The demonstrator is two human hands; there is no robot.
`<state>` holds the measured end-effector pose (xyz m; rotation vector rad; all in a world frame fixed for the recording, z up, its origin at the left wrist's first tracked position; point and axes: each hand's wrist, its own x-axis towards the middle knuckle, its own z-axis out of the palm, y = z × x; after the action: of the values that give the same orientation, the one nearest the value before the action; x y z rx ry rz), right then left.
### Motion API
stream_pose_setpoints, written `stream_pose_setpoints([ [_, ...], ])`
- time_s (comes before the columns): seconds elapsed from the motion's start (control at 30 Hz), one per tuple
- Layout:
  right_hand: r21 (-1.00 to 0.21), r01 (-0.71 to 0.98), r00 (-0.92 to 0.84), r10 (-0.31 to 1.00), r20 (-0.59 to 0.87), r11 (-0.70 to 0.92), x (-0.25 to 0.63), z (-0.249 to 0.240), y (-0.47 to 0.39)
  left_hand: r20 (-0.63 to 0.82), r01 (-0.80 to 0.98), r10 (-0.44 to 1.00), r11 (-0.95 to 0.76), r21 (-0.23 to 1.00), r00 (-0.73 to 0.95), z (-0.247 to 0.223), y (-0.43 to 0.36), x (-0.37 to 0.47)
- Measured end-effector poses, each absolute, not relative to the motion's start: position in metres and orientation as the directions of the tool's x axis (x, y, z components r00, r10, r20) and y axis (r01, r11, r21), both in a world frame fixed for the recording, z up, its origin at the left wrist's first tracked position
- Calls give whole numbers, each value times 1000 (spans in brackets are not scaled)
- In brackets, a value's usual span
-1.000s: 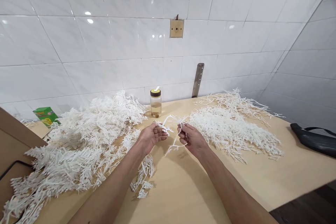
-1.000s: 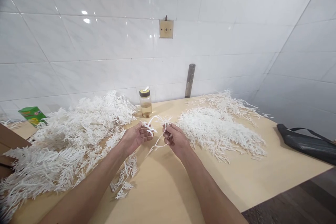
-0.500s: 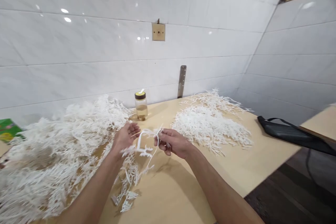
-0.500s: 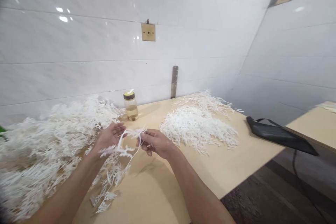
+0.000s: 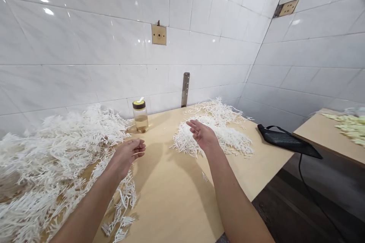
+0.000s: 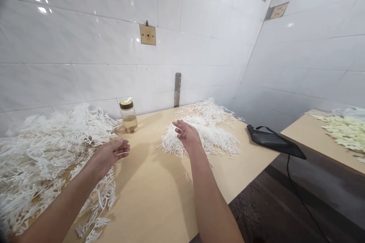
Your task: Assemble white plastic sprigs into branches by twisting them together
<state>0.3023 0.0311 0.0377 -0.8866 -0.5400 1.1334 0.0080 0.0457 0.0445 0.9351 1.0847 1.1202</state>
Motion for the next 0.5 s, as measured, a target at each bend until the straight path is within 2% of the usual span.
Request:
stream_pose_setpoints([
  [0.07, -875, -465, 271, 963, 2, 133, 285, 36, 31, -132, -125, 977, 154, 980, 167, 48, 39, 9],
  [0.3, -982, -186, -38, 998, 43, 35, 239, 29, 20, 0, 49, 982, -9, 999, 188, 84, 23, 8],
  [0.5, -979, 144, -389, 918, 80, 146, 193, 20, 6, 162, 361, 973, -213, 908, 166, 92, -18, -32],
])
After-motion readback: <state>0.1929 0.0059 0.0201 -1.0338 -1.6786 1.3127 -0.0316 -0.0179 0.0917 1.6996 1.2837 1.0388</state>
